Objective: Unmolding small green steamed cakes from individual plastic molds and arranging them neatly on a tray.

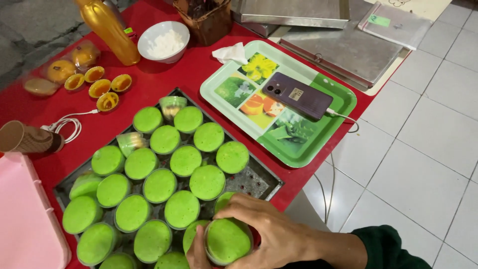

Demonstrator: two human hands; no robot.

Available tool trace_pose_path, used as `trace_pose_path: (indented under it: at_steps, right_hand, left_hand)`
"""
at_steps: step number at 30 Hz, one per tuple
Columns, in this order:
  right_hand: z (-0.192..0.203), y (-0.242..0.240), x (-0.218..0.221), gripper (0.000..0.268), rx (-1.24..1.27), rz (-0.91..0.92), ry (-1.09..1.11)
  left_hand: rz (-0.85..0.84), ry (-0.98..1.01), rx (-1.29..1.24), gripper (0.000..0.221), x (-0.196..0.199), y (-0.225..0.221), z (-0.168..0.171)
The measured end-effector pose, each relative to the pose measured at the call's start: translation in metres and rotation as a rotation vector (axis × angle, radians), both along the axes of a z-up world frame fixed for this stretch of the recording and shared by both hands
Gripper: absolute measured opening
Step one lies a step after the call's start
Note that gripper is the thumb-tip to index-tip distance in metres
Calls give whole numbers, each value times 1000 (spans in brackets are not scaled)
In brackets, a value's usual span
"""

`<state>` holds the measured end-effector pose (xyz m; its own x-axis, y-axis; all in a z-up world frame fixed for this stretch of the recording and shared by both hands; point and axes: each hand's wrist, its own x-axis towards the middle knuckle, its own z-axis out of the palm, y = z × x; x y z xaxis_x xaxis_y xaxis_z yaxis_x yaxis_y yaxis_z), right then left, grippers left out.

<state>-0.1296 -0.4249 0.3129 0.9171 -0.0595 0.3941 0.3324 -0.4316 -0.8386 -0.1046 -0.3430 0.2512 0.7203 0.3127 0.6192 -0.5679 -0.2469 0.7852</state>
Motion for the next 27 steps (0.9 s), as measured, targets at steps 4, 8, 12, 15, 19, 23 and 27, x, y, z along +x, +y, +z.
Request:
trace_pose_path:
  at_steps: [4,8,12,15,19,23,27]
  right_hand:
    - [-1,-6,-2,75,8,107,239]
    - [-8,0,2,75,48,-80,34]
    - [-24,7,3,67,240,-97,54]
    - [-25,4,6,90,271,33,207]
    - [-37,7,7,84,297,28,198]
    - [-39,14,7,77,197,-90,230]
    - [-35,11,6,94,234,17,338]
  left_hand:
    - [-16,-71,158,46,9,20,-23]
    - [-780,35,312,69,55,95,-82]
    - [-574,90,332,61,18,82,21]
    - [-737,196,467,75,28,95,15]
    - [-725,99,483,63,33,100,10]
    - [-746,133,415,57,32,101,22]
    - [-834,228,499,68,33,107,19]
